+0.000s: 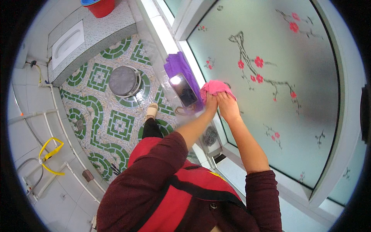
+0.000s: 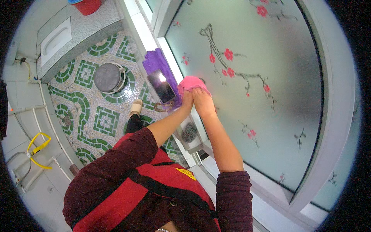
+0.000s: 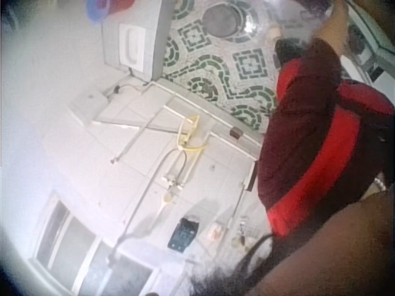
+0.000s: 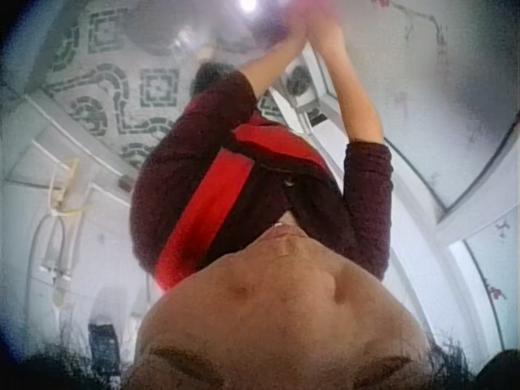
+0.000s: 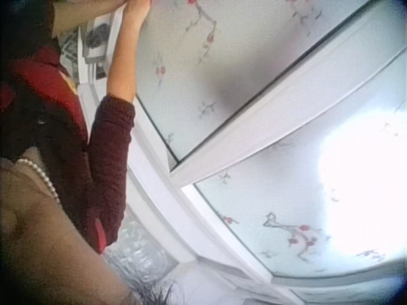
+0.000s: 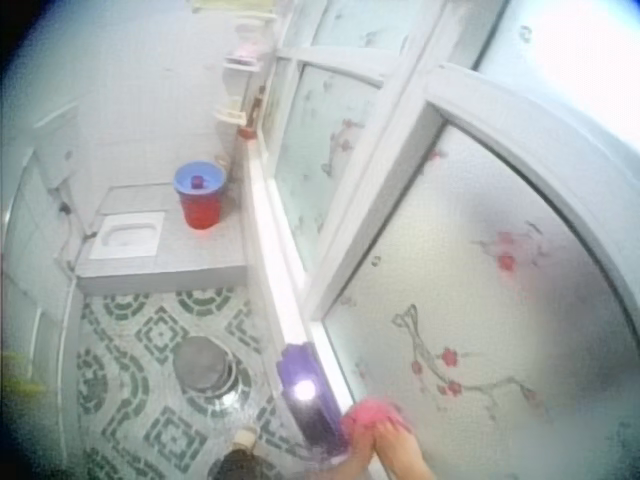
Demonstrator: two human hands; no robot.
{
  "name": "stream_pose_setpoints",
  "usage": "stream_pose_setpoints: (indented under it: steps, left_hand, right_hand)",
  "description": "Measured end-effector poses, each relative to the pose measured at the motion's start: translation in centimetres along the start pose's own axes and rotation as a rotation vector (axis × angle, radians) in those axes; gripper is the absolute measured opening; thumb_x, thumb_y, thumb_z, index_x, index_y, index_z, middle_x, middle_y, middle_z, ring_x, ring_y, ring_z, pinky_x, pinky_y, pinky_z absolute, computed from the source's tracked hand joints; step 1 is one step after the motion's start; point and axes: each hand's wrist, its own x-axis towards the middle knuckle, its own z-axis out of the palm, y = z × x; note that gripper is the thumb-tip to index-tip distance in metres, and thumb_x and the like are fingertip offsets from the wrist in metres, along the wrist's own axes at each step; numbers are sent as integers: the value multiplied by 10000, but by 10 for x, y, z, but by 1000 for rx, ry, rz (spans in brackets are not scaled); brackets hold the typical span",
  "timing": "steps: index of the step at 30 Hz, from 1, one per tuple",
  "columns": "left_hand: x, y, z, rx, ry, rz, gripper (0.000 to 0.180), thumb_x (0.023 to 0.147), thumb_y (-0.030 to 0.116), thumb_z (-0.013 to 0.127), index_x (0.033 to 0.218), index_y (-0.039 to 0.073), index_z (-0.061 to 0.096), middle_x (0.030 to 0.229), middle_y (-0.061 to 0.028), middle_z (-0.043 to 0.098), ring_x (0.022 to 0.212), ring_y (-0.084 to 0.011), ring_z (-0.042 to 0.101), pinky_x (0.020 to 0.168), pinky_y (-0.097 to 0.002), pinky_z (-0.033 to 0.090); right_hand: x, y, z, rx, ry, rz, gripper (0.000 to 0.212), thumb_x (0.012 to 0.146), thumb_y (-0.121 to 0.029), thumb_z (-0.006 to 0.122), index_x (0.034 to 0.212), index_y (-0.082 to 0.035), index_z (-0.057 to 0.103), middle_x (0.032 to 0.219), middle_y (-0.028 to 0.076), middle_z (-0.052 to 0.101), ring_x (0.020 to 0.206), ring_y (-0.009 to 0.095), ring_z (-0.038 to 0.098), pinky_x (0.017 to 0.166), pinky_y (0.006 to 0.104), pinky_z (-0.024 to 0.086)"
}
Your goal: The person wipes a white door and a frosted glass window with a pink cloth. The person uses both hands to wipe the surfaces in a systematic manner, covering the door and window frames and glass panels.
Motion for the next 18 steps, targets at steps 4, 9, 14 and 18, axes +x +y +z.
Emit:
stream_pose_setpoints:
  steps: [4,9,14,18]
  left_hand:
    - [-77,1,7,-260,-38,-282,331,955,184,434,1241,34,508,1238,-91,519,1182,-224,474,1015,-349,366]
    - [-148,11,28,-307,-112,-420,350,990,245,396,1246,29,497,1247,-124,518,1194,-269,464,1021,-381,353]
    - [-202,87,37,-434,-81,-931,347,1011,392,386,1201,144,537,1114,-13,583,1049,-139,541,867,-310,449]
    - [-205,111,46,-618,-191,-983,353,999,350,389,1255,134,499,1161,-23,564,1092,-165,528,914,-313,434]
  right_hand:
    - [-68,-6,57,32,149,7,373,828,-147,524,1183,-47,586,1258,44,569,1226,179,472,1087,328,315]
    - [-138,-20,73,91,151,77,332,819,-147,522,1123,-47,612,1177,50,596,1161,187,510,1032,330,367]
    - [-189,-34,69,134,247,162,268,805,-157,522,1027,-55,632,1060,54,615,1070,201,553,961,343,416]
    - [-201,-32,36,52,351,241,318,810,-175,526,1089,-57,626,1094,62,611,1099,219,546,976,357,408]
